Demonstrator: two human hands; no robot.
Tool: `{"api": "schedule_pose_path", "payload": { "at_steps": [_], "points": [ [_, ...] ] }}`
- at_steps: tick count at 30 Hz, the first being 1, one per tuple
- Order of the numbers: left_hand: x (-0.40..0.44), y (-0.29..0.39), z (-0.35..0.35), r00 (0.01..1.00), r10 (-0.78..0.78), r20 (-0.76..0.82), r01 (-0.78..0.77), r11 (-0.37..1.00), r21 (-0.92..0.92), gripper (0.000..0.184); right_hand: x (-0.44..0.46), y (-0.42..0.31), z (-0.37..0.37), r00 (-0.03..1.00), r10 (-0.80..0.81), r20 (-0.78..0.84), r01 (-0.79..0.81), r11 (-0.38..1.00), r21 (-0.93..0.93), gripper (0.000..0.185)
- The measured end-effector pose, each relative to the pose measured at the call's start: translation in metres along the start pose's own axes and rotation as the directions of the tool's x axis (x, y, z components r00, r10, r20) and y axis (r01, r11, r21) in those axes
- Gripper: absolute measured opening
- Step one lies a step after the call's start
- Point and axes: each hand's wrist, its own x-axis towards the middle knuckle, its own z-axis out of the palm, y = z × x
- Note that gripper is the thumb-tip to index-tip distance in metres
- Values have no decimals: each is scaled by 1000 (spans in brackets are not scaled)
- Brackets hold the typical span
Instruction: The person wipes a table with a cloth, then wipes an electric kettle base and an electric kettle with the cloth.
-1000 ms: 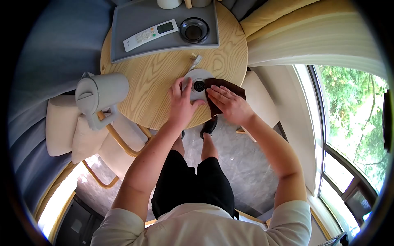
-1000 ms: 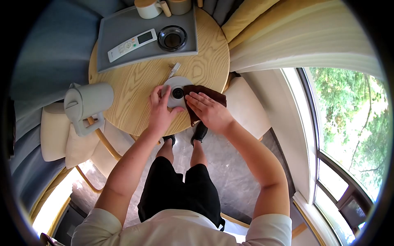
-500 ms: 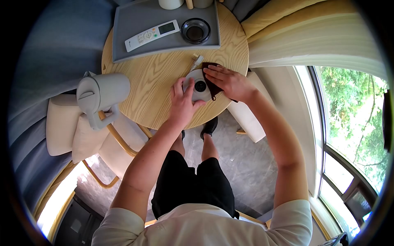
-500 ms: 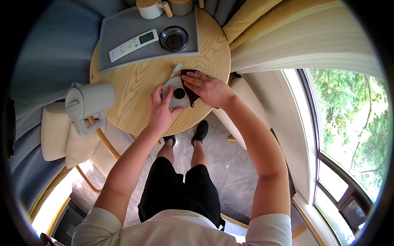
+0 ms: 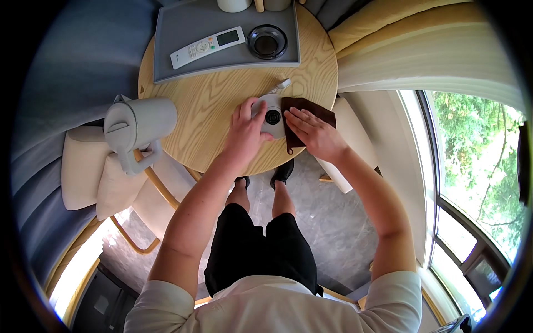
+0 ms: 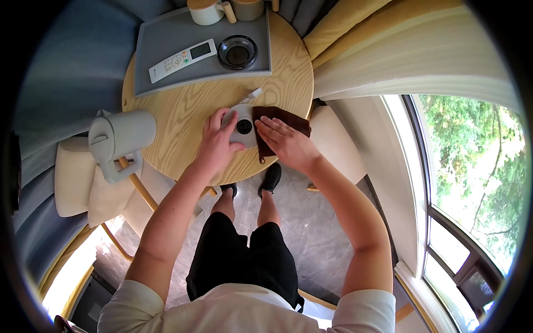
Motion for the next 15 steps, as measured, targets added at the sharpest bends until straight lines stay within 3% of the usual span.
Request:
{"api": "schedule_pose_path", "payload": {
  "at_steps": [4,15],
  "points": [
    [9,1,-11,994,-20,104,21,1000,-3,90,-12,-9,0,1000,-18,14,17,999,42,53],
    [22,-10,-18,982,93,165,-88,995,-41,91,-10,-4,-3,1000,-28,-10,29,992,125,52]
  ]
}}
